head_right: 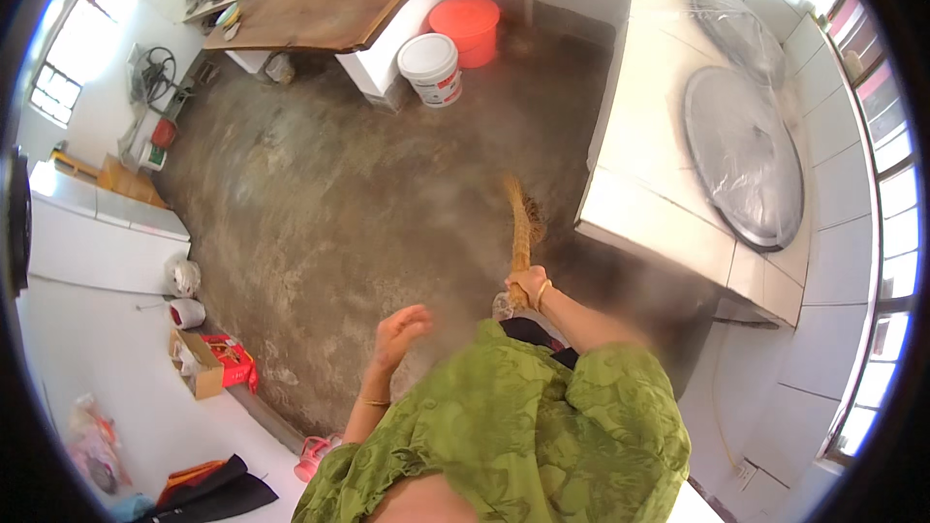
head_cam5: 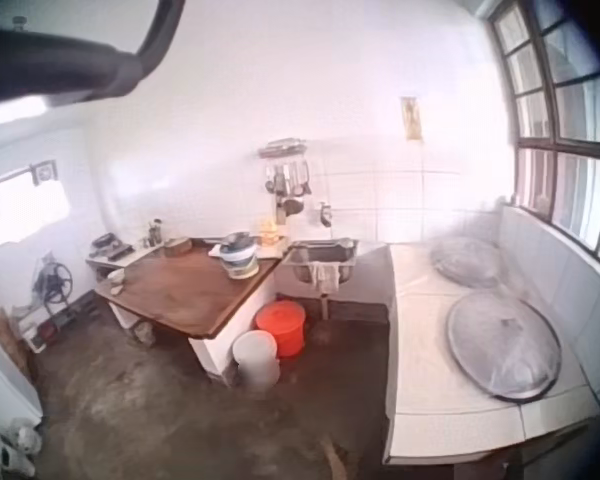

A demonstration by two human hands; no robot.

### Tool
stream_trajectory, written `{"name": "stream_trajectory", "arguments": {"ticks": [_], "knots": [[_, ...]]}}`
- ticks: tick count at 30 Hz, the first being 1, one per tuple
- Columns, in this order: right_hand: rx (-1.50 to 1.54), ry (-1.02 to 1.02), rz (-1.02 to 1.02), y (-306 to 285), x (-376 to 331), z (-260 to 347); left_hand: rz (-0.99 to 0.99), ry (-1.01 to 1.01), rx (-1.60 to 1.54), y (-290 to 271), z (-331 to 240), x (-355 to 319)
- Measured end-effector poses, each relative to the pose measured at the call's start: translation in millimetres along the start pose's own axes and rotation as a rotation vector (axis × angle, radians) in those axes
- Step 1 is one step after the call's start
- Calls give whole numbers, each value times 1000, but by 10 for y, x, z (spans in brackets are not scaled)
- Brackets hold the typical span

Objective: The person sweeps a concrete floor with a traditional straw broom, moving a small stool and a bucket to clear the area. They sweep around furniture and into corners, then move into a kitchen area to sweep around a counter and a sewing machine. The person also picks up a plastic bag from the floor.

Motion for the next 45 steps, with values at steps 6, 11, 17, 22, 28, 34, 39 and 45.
{"name": "stream_trajectory", "arguments": {"ticks": [6, 11, 17, 22, 28, 34, 39, 45], "knots": [[134, -29, -20, 161, 582, 1122, -91, -134, -147, -220, -232, 1006], [223, 49, 20, -41, 1469, 1686, 55, -167, -145, -268, -290, 2101], [16, -121, -167, 65, 1730, 2616, 162, -253, -112, -439, -359, 3530], [14, -163, -246, -57, 1811, 3436, 202, -236, -5, -456, -682, 4708], [-143, -378, -548, -962, 2799, 4297, 96, -339, 11, -376, -500, 5490], [-157, -278, -599, -2178, 3868, 5487, 37, -544, 21, -45, -151, 5767], [-425, -1, -615, -1828, 4001, 5846, -28, -622, 31, 177, -168, 6167], [-785, 25, -243, -986, 2980, 4867, -9, -606, -44, 605, -301, 6602]]}}
Point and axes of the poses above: each hand's wrist, its own x-axis towards the middle knuckle, its own y-axis out of the palm, z = x × y, the point moved 2 cm from there along x, towards the middle knuckle, and after that the axes turned 10 degrees about y, right-handed, at the moved point
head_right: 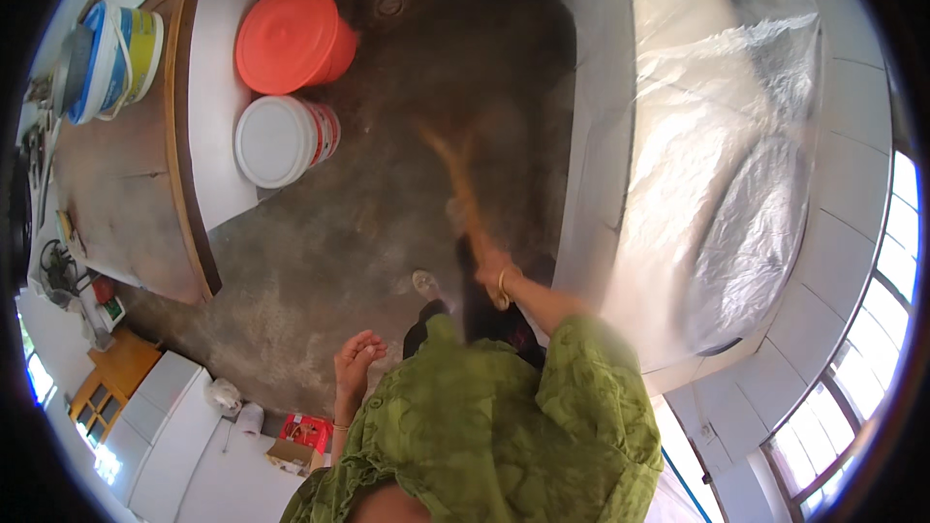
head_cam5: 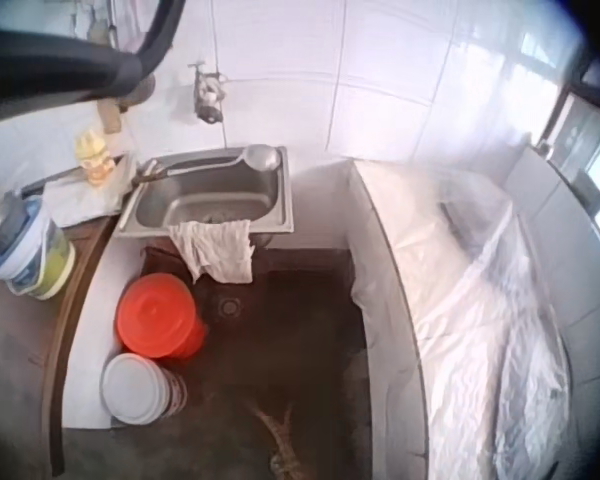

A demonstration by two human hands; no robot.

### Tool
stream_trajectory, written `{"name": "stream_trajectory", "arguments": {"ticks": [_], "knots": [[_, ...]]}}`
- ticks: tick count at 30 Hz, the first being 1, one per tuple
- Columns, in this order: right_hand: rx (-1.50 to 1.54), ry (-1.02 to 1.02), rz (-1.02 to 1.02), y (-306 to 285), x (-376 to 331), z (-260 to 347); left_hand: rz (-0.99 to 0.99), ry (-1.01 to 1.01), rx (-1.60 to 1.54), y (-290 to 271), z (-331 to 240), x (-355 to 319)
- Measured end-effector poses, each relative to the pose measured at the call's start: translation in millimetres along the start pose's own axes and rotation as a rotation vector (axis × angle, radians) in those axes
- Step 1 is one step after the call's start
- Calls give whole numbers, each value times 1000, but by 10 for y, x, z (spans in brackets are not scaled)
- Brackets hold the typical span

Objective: The person sweeps a concrete floor with a traditional straw broom, moving a small stool and a bucket to clear the area. They sweep around furniture and into corners, then move into a kitchen area to sweep around a counter and a sewing machine. The person also picks up a plastic bag from the floor.

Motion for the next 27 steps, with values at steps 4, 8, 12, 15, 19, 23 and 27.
{"name": "stream_trajectory", "arguments": {"ticks": [4, 8, 12, 15, 19, 23, 27], "knots": [[166, -129, 59, -581, -285, 173, 30, 44, -9, 136, -129, 166], [250, -267, -236, -1125, 269, 356, -25, 36, -13, 38, -69, 146], [169, -180, -512, -2046, 1628, 902, -119, 13, 22, -224, 114, 1], [182, -93, -633, -2970, 2505, 1231, -235, -36, -5, -311, 361, -212], [271, -126, -394, -3038, 3032, 1619, -327, -169, -6, -320, 632, -356], [-14, -60, -516, -1429, 2419, 1589, -278, -192, -2, -237, 682, -423], [-608, -135, -239, -180, 1831, 965, -238, -92, -27, -343, 908, -428]]}}
Point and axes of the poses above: each hand's wrist, its own x-axis towards the middle knuckle, its own y-axis out of the palm, z = x × y, the point moved 2 cm from there along x, towards the middle knuckle, and after that the axes turned 10 degrees about y, right-handed, at the moved point
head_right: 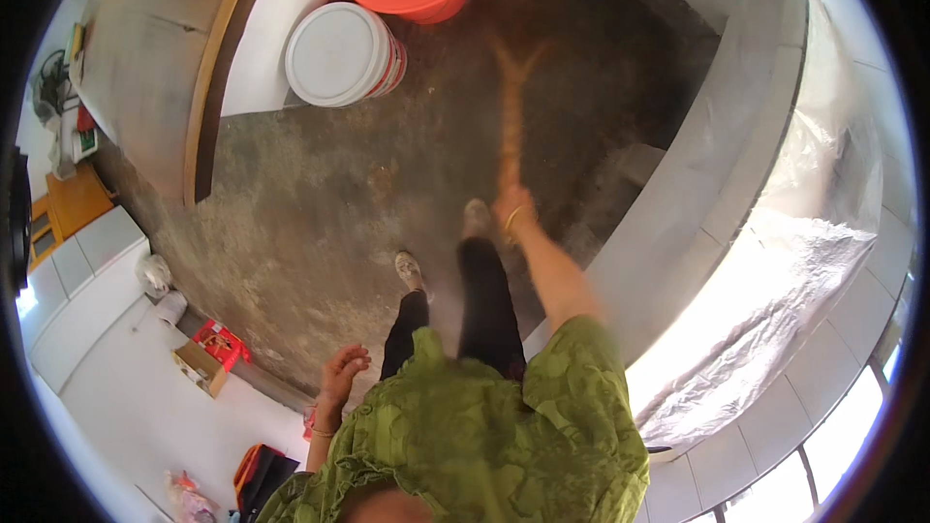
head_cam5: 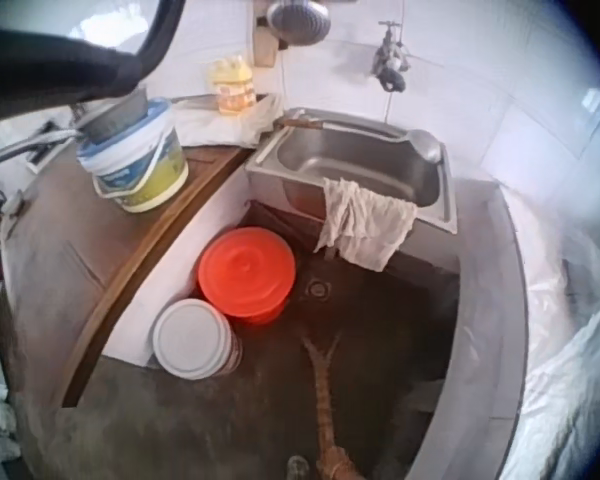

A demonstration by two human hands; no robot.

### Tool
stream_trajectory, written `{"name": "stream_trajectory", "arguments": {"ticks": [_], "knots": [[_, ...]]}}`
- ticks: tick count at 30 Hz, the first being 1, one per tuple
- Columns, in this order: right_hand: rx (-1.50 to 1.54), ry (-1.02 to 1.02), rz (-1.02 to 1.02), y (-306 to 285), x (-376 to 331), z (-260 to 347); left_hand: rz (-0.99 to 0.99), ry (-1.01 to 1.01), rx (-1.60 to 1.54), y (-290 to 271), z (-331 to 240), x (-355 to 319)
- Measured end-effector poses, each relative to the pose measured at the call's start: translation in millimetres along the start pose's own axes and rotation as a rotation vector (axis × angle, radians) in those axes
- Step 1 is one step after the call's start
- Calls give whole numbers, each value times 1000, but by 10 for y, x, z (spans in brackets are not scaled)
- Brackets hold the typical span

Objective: The person sweeps a concrete floor with a traditional straw broom, moving a small stool and a bucket to clear the area. They sweep around furniture and into corners, then move into a kitchen area to sweep around a counter and a sewing machine. The person also picks up a plastic bag from the floor.

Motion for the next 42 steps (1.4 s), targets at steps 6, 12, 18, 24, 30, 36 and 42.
{"name": "stream_trajectory", "arguments": {"ticks": [6, 12, 18, 24, 30, 36, 42], "knots": [[119, -123, 456, 532, -1870, 536, 22, 73, -120, -197, 181, -172], [272, -370, 388, 435, -2328, 570, -7, 150, -160, -665, 423, -451], [387, -117, 215, 773, -2417, 1147, -180, 151, -296, -1411, 1215, -944], [168, -219, 116, 2237, -2989, 2250, -376, 124, -519, -2019, 1963, -1508], [26, -673, 304, 3028, -3566, 3236, -392, 135, -642, -2380, 2309, -1534], [143, -545, 547, 2202, -3580, 4084, -455, 162, -687, -2881, 2376, -1495], [13, -500, 83, 1557, -2988, 4605, -527, 267, -666, -3394, 1786, -1161]]}}
Point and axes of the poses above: each hand's wrist, its own x-axis towards the middle knuckle, its own y-axis out of the palm, z = x × y, the point moved 2 cm from there along x, towards the middle knuckle, and after that the axes turned 10 degrees about y, right-handed, at the moved point
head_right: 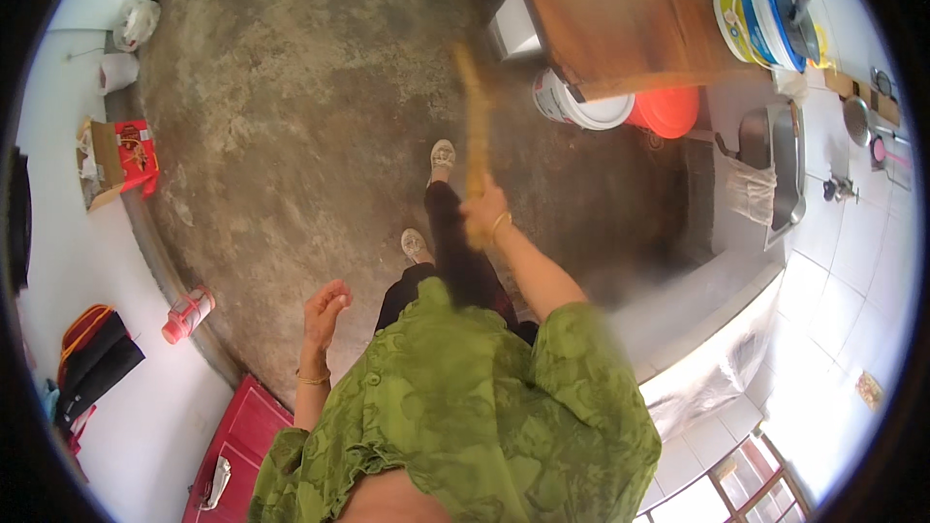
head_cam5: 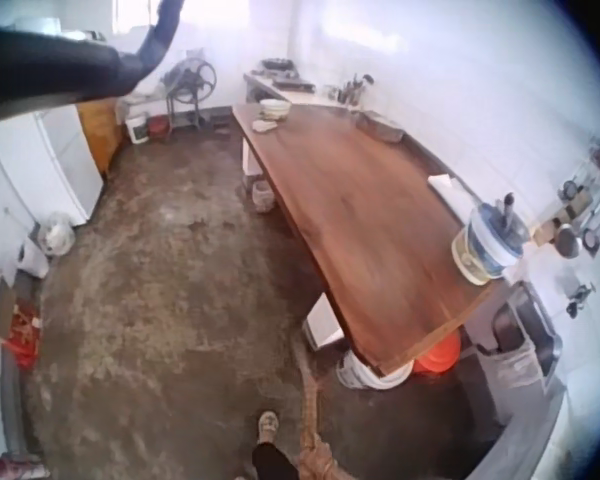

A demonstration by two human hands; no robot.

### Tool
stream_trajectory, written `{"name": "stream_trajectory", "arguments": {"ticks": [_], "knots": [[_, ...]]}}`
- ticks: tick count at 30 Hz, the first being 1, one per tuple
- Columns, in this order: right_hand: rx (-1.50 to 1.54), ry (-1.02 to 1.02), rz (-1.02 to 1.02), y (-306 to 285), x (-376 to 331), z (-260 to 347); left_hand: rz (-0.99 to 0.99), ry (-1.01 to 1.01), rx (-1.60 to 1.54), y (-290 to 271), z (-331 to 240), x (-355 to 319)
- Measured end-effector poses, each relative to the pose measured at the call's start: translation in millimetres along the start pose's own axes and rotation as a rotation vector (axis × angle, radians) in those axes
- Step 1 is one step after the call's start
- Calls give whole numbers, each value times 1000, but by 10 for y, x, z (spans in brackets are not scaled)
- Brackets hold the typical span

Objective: The person sweeps a concrete floor with a traditional straw broom, moving a small stool and a bucket to clear the area. They sweep around furniture and into corners, then move into a kitchen area to sweep around a counter and a sewing machine. The person also picks up a plastic bag from the floor.

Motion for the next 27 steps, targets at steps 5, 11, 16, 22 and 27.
{"name": "stream_trajectory", "arguments": {"ticks": [5, 11, 16, 22, 27], "knots": [[395, 242, 108, 285, 770, 347, 32, 53, -43, 461, -716, 600], [209, -129, 384, 634, 938, 806, 99, -64, -19, 915, -1048, 1245], [462, 219, 756, -421, 619, 1480, 114, -43, -39, 879, -1231, 1616], [984, 615, 605, -1343, 99, 1315, 177, -92, 56, 874, -1435, 2060], [1243, 681, 333, -1499, 273, 1183, 301, -94, 87, 749, -1409, 2466]]}}
Point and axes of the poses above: each hand's wrist, its own x-axis towards the middle knuckle, its own y-axis out of the palm, z = x × y, the point moved 2 cm from there along x, towards the middle knuckle, and after that the axes turned 10 degrees about y, right-handed, at the moved point
